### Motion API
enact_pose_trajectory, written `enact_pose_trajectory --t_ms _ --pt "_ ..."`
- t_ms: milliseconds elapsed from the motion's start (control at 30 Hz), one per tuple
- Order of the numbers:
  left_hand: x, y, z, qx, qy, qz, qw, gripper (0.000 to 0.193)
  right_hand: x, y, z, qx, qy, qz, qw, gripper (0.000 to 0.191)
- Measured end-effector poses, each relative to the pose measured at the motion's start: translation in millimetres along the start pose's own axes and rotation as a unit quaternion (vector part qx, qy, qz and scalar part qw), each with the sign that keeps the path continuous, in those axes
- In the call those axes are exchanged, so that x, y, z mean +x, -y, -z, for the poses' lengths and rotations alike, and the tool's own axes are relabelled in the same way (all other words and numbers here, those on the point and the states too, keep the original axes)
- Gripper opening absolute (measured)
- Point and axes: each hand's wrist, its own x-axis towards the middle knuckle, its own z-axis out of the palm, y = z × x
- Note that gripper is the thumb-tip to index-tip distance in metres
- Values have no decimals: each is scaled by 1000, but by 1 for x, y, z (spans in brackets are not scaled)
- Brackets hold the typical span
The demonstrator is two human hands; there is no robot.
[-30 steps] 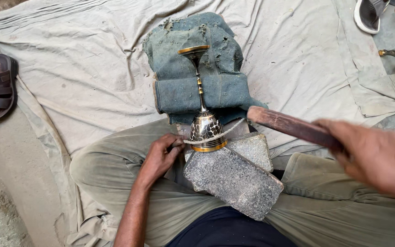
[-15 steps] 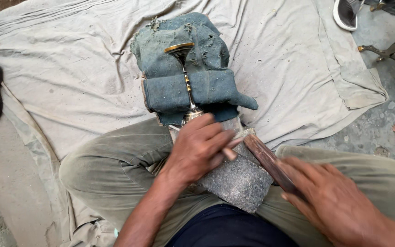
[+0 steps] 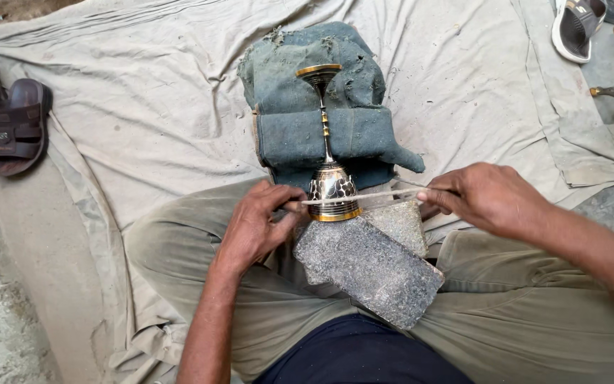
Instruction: The person hammers a decorative metal goblet with a wooden mallet while seated on the floor. They repeatedly strike the stem and bowl of the goblet, occasionally rotating it to access different areas.
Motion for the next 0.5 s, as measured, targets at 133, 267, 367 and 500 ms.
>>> enact_pose_trajectory --t_ms 133,267,367,500 --pt "-2 24 -2 67 -47 -10 997 23 12 -17 4 -102 -30 18 994 32" --pt "-4 9 -8 -69 -124 31 989 21 22 0 5 44 57 36 997 42" --pt "2 -19 -12 -69 -140 5 988 27 23 22 -3 205 70 85 972 41" --pt "5 -54 -20 57 -79 -194 976 42 3 40 -19 241 -12 254 937 30"
